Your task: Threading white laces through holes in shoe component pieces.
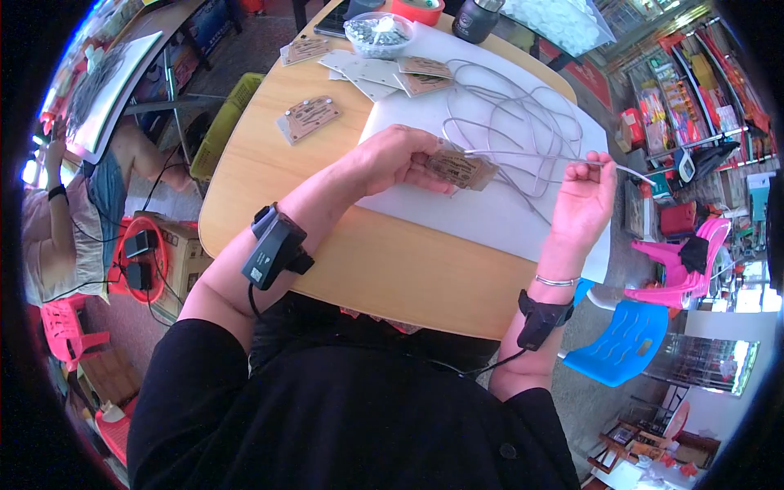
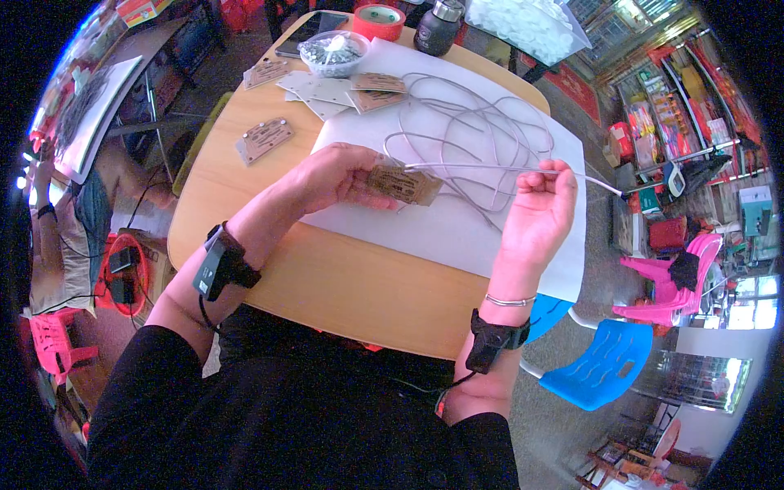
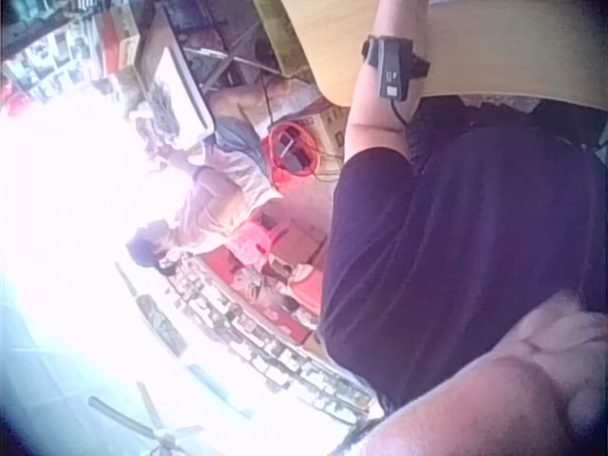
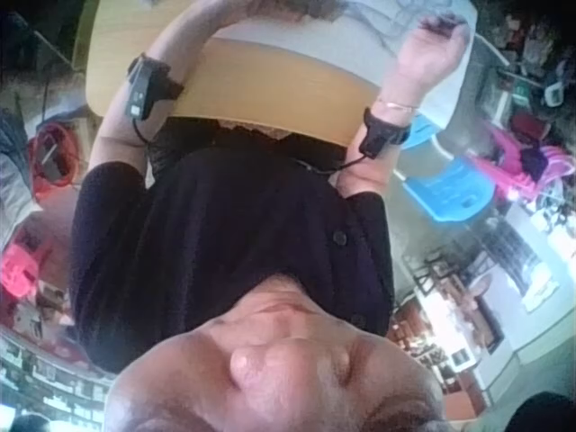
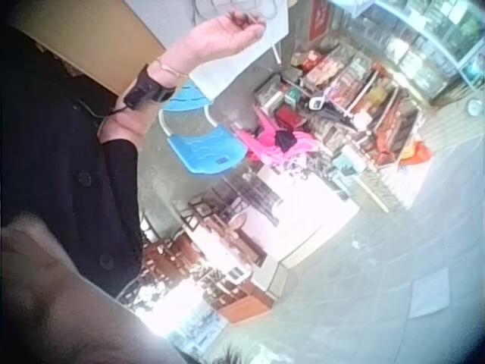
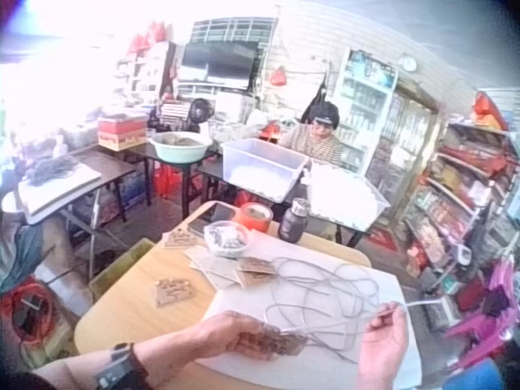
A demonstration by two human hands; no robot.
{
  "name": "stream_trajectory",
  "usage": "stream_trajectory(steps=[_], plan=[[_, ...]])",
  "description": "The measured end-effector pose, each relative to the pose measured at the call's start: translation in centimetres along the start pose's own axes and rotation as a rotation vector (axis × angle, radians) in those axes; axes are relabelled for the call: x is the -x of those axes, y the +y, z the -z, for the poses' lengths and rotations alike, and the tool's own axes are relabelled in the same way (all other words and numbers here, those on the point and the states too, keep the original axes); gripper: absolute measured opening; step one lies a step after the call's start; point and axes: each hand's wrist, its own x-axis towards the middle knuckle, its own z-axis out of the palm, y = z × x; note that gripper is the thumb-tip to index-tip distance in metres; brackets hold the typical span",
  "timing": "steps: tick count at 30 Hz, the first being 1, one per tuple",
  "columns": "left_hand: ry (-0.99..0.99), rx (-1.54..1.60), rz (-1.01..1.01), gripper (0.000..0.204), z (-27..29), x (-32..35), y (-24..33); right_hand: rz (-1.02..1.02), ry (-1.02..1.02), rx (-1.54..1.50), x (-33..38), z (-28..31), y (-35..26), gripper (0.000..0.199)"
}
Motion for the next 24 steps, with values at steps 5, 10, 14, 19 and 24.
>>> stream_trajectory(steps=[5, 10, 14, 19, 24], plan=[[0.012, 0.141, 0.015, 0.037, 0.9, -0.4, 0.1, 0.019, -0.039, -0.075, 0.0, -0.7, -0.2, 0.019], [0.021, 0.175, -0.077, 0.037, 1.0, -0.5, 0.0, -0.117, -0.222, 0.009, 1.5, -2.0, 0.0, 0.018], [-0.011, 0.164, -0.132, 0.035, 0.9, -0.3, -0.2, -0.328, -0.326, 0.628, 4.7, -5.6, 2.7, 0.011], [0.083, 0.084, -0.193, 0.032, 0.5, -0.3, -0.3, -0.170, -0.422, 1.038, 6.5, -5.5, 5.5, 0.014], [0.074, 0.057, -0.218, 0.033, 0.5, -0.5, -0.5, -0.164, -0.347, 1.092, 6.5, -5.8, 5.4, 0.013]])
